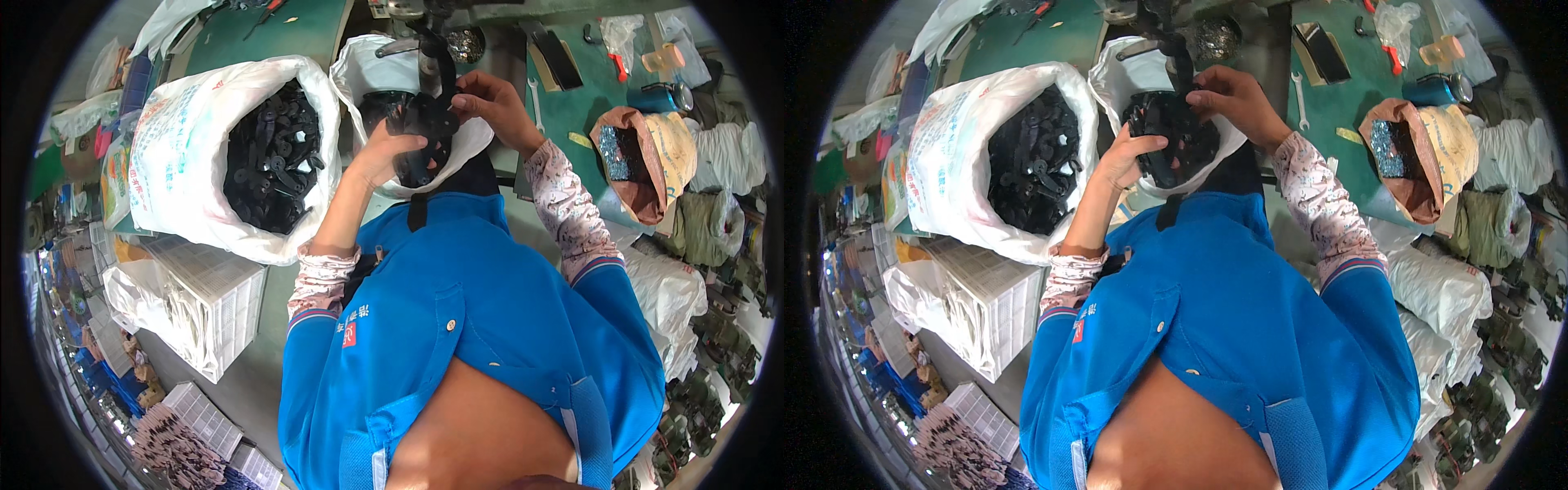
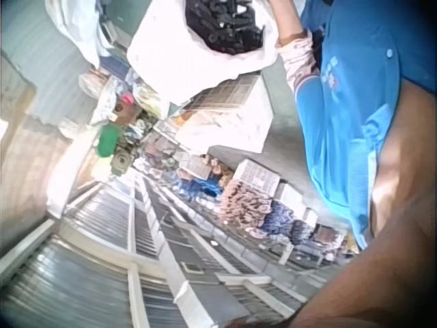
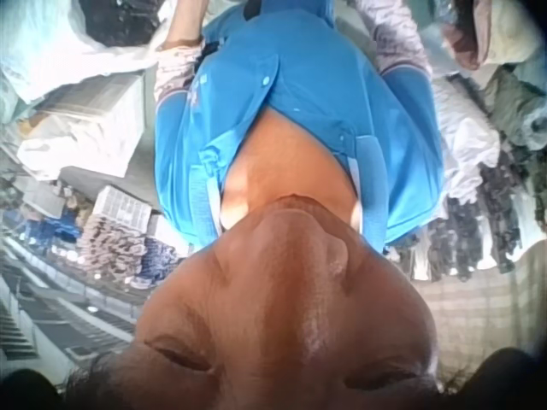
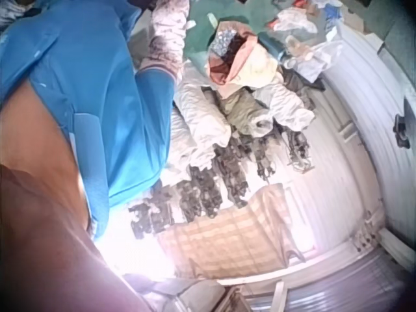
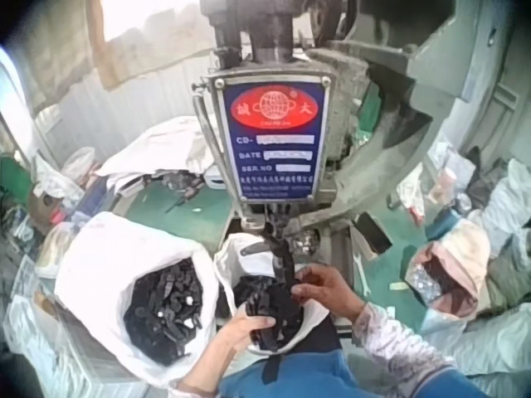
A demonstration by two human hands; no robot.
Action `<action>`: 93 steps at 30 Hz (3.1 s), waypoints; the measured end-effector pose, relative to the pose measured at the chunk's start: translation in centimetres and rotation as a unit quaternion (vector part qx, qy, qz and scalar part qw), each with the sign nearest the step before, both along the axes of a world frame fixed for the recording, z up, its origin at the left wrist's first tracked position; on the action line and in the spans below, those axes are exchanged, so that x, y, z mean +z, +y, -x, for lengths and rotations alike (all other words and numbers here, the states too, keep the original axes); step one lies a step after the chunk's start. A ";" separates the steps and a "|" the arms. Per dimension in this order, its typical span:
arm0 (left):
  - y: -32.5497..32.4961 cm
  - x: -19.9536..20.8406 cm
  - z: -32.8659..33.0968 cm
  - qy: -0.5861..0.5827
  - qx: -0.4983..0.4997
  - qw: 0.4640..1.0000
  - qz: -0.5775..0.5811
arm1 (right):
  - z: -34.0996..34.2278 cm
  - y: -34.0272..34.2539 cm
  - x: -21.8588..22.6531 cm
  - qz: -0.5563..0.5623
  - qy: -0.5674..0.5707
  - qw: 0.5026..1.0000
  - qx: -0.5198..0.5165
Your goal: The person repeatedly picks small black plastic parts from a white sack, attaches a smaller black piece to each part, and places the assembled units into a second white sack. The process is continuous and repetitive throughout the clip.
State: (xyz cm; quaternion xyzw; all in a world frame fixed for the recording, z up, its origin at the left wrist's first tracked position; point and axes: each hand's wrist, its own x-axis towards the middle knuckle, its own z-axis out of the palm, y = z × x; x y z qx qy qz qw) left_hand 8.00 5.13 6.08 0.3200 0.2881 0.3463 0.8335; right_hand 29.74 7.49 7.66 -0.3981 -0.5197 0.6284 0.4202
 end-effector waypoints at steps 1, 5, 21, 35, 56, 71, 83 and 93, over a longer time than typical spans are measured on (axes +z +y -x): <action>-0.2 -0.2 0.0 -0.004 -0.009 1.000 0.005 | 0.0 -0.5 -0.2 0.002 0.019 1.000 -0.005; -0.7 -0.5 -0.1 -0.007 -0.032 0.999 0.009 | -0.3 -1.6 -0.3 -0.024 -0.071 0.997 -0.021; -1.2 -0.8 0.7 -0.004 0.104 0.994 0.025 | 1.2 -5.5 -1.2 0.016 -0.107 0.985 -0.136; -0.9 -1.1 -0.1 -0.062 0.135 0.986 0.079 | 1.5 0.0 1.4 -0.079 -0.033 0.989 -0.119; -0.1 -2.2 -1.5 -0.032 0.157 0.986 0.038 | 3.9 -2.3 -3.8 0.089 -0.033 0.995 -0.020; -0.9 -1.3 -1.1 0.027 0.106 0.994 0.025 | 3.9 -3.7 -1.5 -0.197 -0.293 0.924 -0.146; -0.5 -2.2 0.9 -0.066 0.166 0.982 0.056 | 2.9 0.8 3.0 -0.125 -0.038 0.978 -0.160; -0.3 -1.6 0.8 -0.080 0.202 0.973 0.083 | 2.5 3.6 2.3 -0.028 -0.032 0.992 -0.121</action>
